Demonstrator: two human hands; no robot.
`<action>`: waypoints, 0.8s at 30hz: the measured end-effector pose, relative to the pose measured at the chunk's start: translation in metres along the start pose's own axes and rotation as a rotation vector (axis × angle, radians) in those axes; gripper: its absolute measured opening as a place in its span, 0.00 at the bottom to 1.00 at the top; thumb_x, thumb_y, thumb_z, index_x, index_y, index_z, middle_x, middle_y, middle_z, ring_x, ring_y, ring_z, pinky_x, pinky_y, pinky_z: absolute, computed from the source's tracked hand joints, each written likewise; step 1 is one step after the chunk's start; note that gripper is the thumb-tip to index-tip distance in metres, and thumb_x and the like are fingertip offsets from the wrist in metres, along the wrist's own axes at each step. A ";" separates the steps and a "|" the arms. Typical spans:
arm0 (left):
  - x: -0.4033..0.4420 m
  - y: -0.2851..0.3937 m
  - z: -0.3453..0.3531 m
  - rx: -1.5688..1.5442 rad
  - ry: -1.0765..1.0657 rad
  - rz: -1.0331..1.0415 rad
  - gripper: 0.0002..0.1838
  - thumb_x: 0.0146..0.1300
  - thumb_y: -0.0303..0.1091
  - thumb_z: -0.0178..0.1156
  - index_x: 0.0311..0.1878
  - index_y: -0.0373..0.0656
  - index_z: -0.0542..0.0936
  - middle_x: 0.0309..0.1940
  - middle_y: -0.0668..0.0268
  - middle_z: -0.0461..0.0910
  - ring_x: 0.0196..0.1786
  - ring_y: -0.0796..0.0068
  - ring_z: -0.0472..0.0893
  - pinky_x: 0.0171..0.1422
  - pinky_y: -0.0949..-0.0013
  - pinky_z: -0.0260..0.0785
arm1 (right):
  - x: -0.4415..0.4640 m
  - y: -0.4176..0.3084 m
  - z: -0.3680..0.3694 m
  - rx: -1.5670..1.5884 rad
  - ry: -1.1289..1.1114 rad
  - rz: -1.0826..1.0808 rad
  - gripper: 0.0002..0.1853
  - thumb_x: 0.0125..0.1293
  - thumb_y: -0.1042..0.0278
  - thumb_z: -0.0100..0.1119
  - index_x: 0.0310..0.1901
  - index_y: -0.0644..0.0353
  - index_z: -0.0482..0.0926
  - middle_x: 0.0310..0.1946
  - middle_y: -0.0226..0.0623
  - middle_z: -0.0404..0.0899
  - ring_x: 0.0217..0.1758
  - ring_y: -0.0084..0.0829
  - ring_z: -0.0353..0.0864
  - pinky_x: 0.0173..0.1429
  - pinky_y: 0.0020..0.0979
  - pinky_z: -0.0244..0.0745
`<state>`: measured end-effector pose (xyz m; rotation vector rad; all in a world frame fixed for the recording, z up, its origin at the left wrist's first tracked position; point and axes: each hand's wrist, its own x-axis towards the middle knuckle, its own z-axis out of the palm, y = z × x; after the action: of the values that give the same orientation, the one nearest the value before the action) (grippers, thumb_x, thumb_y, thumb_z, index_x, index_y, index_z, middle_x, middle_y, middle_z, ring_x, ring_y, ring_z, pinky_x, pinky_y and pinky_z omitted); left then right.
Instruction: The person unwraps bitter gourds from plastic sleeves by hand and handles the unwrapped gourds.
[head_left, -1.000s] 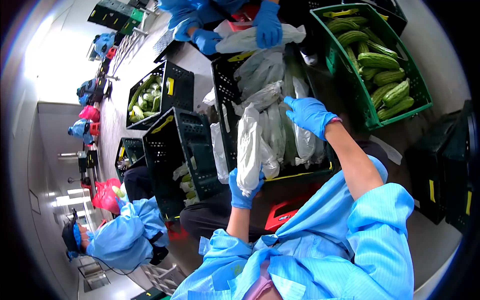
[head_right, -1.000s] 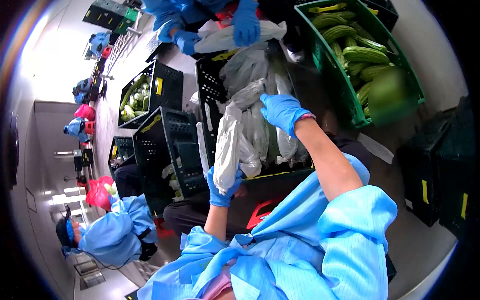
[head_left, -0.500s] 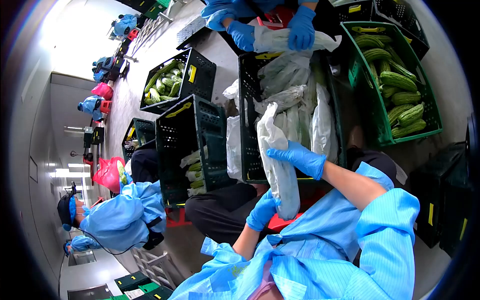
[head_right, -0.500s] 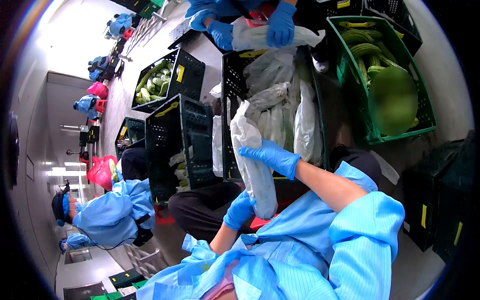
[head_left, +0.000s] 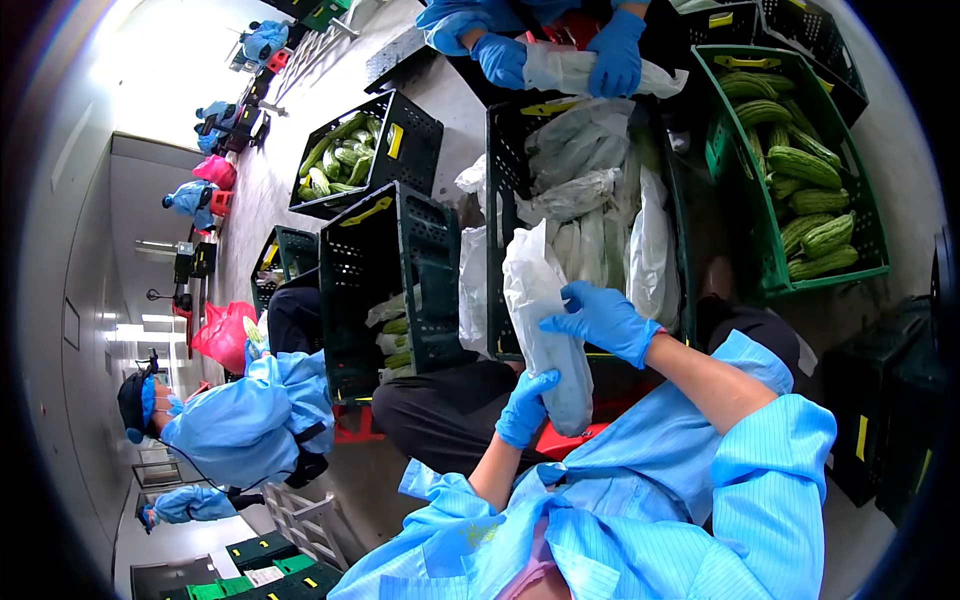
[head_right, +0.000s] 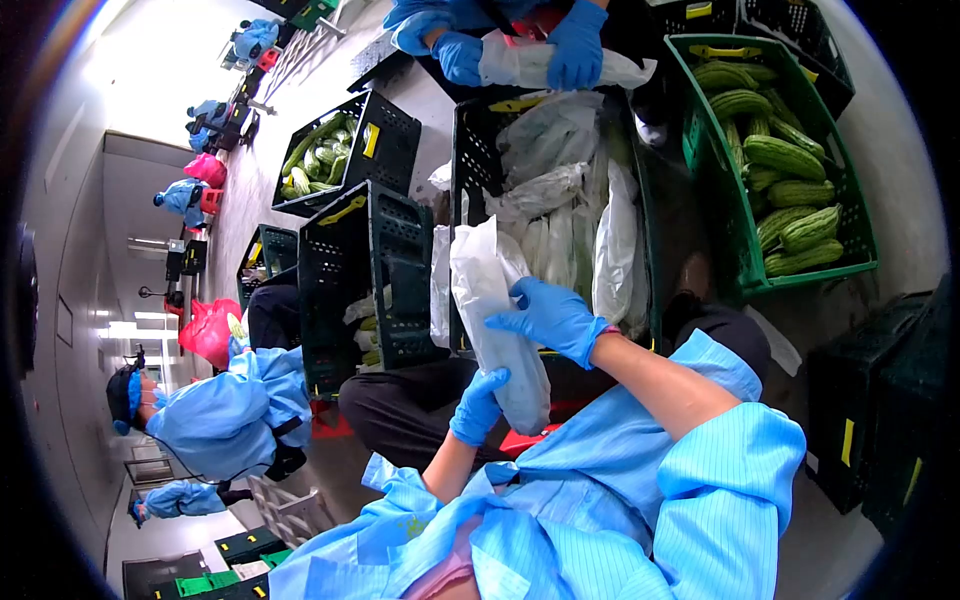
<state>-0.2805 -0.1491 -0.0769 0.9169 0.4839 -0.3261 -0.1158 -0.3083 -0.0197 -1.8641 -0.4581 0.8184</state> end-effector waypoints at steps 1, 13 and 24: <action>0.000 0.002 0.006 -0.001 0.016 -0.016 0.34 0.59 0.43 0.65 0.65 0.36 0.69 0.52 0.58 0.79 0.52 0.63 0.81 0.60 0.61 0.73 | 0.001 0.003 -0.002 -0.181 0.050 0.003 0.27 0.61 0.49 0.68 0.51 0.64 0.79 0.44 0.47 0.85 0.46 0.40 0.85 0.51 0.34 0.78; 0.004 -0.006 -0.011 -0.237 0.163 -0.085 0.36 0.60 0.45 0.64 0.68 0.39 0.66 0.57 0.55 0.77 0.57 0.55 0.78 0.66 0.52 0.69 | 0.019 0.031 0.002 -0.064 0.024 -0.038 0.34 0.60 0.31 0.60 0.37 0.63 0.82 0.30 0.48 0.83 0.35 0.46 0.84 0.43 0.41 0.77; 0.004 -0.010 -0.009 -0.146 0.152 -0.025 0.32 0.61 0.43 0.64 0.65 0.40 0.69 0.52 0.58 0.79 0.53 0.60 0.80 0.60 0.58 0.73 | 0.022 0.015 0.013 -0.099 -0.053 -0.223 0.21 0.63 0.48 0.63 0.38 0.62 0.83 0.33 0.48 0.84 0.36 0.47 0.84 0.44 0.41 0.77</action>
<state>-0.2840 -0.1474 -0.0901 0.7972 0.6508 -0.2417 -0.1104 -0.2918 -0.0438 -1.8443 -0.7372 0.7063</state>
